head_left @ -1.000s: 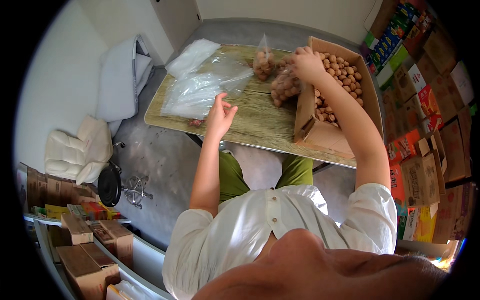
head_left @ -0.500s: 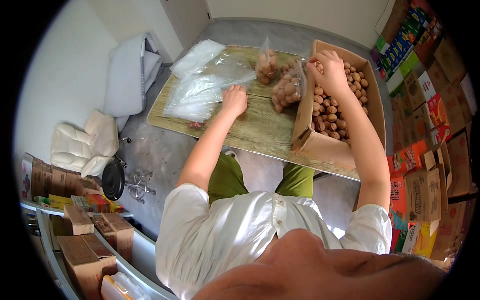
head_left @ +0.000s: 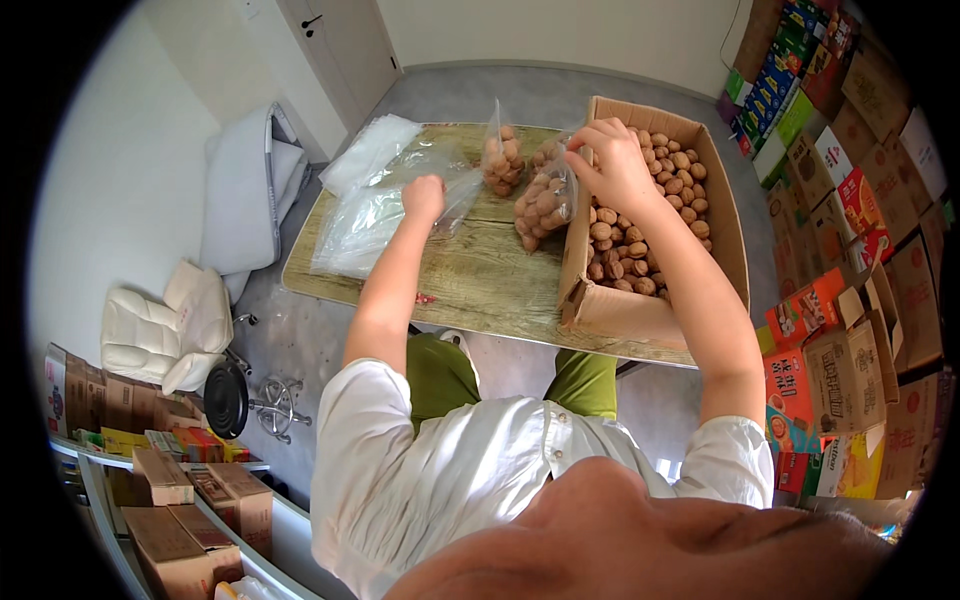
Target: The person picks up walnuts from a cardboard box and places them into plastic bags by hand on a wooden table.
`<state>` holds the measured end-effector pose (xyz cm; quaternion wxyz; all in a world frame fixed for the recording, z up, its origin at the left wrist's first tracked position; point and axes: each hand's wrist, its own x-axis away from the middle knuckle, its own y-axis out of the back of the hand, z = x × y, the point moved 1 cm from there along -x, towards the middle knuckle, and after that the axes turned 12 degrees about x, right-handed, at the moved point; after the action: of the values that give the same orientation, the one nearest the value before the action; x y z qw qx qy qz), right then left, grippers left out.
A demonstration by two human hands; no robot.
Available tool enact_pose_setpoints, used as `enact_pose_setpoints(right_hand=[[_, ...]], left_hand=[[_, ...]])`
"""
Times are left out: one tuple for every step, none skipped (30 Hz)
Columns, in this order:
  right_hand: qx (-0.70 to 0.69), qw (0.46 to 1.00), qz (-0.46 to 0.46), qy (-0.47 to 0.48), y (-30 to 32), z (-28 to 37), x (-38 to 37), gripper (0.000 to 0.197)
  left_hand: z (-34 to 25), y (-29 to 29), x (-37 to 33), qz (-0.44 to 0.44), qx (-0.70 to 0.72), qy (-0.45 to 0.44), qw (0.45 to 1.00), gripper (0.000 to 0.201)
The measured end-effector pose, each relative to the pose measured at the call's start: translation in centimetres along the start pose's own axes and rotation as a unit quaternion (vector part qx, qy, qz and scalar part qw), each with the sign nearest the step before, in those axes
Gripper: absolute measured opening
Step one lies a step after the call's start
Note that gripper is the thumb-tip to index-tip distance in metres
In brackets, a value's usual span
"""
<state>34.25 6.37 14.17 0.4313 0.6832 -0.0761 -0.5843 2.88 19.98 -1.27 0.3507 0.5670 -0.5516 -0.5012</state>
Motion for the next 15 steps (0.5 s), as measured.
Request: enact_pose_setpoints(right_hand=[[-0.004,1.000,0.000,0.001,0.0,0.4,-0.1,0.011],[-0.022,1.000,0.018,-0.002,0.2,0.8,-0.3,0.011],[-0.038,0.999,0.037,-0.007,0.2,1.1,-0.3,0.012],[-0.038,0.999,0.036,-0.009,0.1,1.3,-0.2,0.012],[-0.114,0.991,0.066,-0.037,-0.2,1.6,0.0,0.013],[-0.187,0.976,0.094,-0.066,-0.3,1.9,0.2,0.015],[-0.185,0.976,0.092,-0.070,-0.5,2.3,0.5,0.015],[-0.241,0.960,0.117,-0.085,-0.9,2.9,0.6,0.017],[-0.295,0.939,0.143,-0.098,-1.2,3.7,0.6,0.019],[-0.326,0.923,0.161,-0.122,-1.7,4.4,0.7,0.021],[-0.382,0.888,0.195,-0.168,-2.4,4.7,0.8,0.023],[-0.423,0.867,0.191,-0.182,-3.0,5.3,0.8,0.024],[-0.461,0.845,0.186,-0.197,-3.2,5.6,0.8,0.025],[-0.458,0.846,0.186,-0.199,-3.1,5.5,0.9,0.025],[-0.439,0.859,0.186,-0.189,-2.9,5.5,0.9,0.026]], left_hand=[[0.2,0.8,0.0,-0.053,0.070,0.003,0.996,0.014],[0.5,1.6,0.2,-0.106,0.139,0.007,0.985,0.012],[0.3,2.4,0.7,-0.105,0.137,0.009,0.985,0.012],[-0.6,3.3,1.0,-0.071,0.357,0.031,0.931,0.010],[-1.6,4.3,1.4,-0.033,0.559,0.053,0.827,0.008],[-2.9,5.6,2.3,-0.031,0.558,0.049,0.828,0.008],[-4.5,6.7,3.9,0.016,0.663,0.054,0.746,0.005],[-6.0,7.7,5.6,0.061,0.755,0.061,0.650,0.003],[-7.6,8.8,7.1,0.060,0.756,0.059,0.649,0.003],[-9.3,9.5,8.7,0.037,0.775,0.031,0.630,0.003],[-10.9,9.9,10.0,0.016,0.793,0.003,0.609,0.004],[-12.1,10.1,11.1,0.013,0.794,-0.032,0.607,0.005],[-13.2,10.1,12.0,0.012,0.795,-0.068,0.603,0.006],[-14.3,10.0,12.7,0.018,0.791,-0.066,0.608,0.007],[-14.9,9.7,13.1,0.018,0.793,-0.067,0.605,0.007]])
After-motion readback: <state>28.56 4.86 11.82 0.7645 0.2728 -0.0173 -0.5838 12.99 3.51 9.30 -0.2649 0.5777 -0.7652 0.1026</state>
